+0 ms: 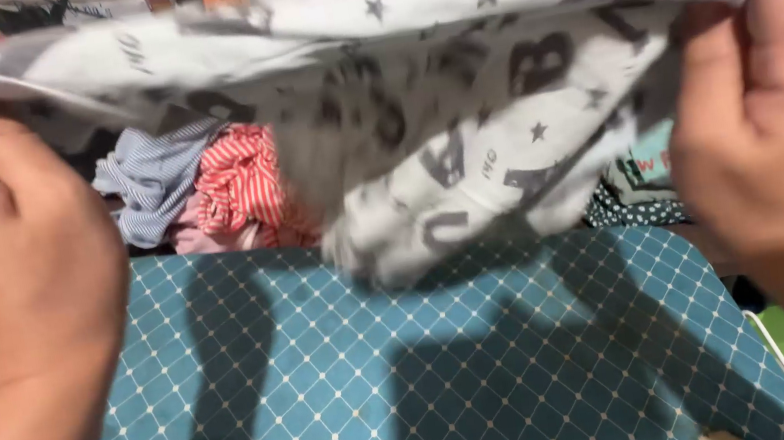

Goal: The person folds two baby shirts on a blue patterned ironing board. They first fold a light green shirt, then a white shirt with black lettering, smoothing and rolling each into a compact bundle before placing them aside.

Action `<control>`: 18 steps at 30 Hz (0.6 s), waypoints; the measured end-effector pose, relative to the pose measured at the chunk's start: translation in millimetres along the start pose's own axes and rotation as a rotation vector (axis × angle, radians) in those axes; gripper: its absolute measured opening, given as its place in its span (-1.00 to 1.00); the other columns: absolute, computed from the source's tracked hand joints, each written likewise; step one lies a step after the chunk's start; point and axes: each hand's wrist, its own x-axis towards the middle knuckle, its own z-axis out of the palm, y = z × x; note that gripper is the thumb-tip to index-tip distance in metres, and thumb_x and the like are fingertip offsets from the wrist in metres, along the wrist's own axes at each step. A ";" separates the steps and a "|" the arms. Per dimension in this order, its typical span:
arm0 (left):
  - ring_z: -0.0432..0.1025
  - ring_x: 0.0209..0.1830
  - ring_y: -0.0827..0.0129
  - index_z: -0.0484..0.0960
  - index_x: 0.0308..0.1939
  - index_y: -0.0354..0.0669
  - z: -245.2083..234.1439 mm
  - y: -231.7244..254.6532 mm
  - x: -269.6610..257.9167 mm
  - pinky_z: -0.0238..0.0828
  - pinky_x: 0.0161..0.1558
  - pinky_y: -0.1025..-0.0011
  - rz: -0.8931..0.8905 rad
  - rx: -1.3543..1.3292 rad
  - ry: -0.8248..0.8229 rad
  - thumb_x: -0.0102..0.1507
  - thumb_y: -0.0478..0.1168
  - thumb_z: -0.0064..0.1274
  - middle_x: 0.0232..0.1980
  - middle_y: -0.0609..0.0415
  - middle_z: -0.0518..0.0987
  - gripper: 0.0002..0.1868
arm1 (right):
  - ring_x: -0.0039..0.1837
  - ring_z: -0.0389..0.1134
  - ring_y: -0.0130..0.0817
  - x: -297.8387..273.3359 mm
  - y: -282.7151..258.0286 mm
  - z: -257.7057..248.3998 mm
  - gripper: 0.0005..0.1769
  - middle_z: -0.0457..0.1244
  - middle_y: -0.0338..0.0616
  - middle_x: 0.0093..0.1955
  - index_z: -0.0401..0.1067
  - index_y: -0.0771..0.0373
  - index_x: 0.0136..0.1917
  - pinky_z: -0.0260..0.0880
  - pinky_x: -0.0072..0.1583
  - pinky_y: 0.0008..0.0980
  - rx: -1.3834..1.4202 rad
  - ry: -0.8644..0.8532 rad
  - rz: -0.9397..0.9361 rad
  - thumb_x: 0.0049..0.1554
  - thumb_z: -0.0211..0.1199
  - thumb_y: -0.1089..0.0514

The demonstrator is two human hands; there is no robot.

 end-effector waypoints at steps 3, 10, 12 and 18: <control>0.51 -0.05 -0.02 0.65 -0.12 -0.35 7.4 -16.8 -10.7 0.45 0.07 0.14 -0.084 0.357 -0.522 0.41 -0.36 -0.11 -0.05 -0.26 0.62 -0.80 | 0.06 0.42 -0.31 -6.1 -4.3 3.3 -0.77 0.43 -0.15 -0.05 0.58 0.13 0.06 0.44 0.11 -0.32 -0.417 -0.077 0.089 0.16 0.19 0.17; 0.67 -0.44 0.25 0.82 -0.11 -0.21 3.8 -25.3 -25.2 0.60 -0.23 0.31 -0.877 0.202 -1.190 0.23 -0.48 -0.06 -0.33 -0.13 0.74 -0.66 | -0.11 0.43 -0.37 8.2 14.6 -10.5 -0.68 0.44 -0.21 -0.13 0.64 0.03 0.15 0.53 0.01 -0.30 0.014 -0.741 0.335 0.17 0.19 0.16; 0.51 -0.49 0.34 0.74 -0.05 -0.17 5.3 -18.1 -18.1 0.43 -0.40 0.34 -0.698 0.054 -0.480 0.27 -0.48 -0.18 -0.37 -0.02 0.67 -0.62 | -0.09 0.41 -0.30 8.7 10.1 -14.3 -0.61 0.38 -0.07 -0.04 0.51 0.18 0.27 0.44 0.01 -0.28 0.055 -0.199 0.109 0.18 0.12 0.24; 0.33 -0.57 0.44 0.71 0.05 -0.15 -5.7 -13.6 -8.6 0.23 -0.57 0.42 -0.628 -0.113 -0.308 0.36 -0.40 -0.04 -0.31 0.07 0.63 -0.73 | -0.05 0.37 -0.33 -2.0 5.6 -15.2 -0.66 0.35 -0.02 -0.05 0.44 0.24 0.33 0.40 0.04 -0.34 0.029 0.056 0.025 0.30 0.09 0.25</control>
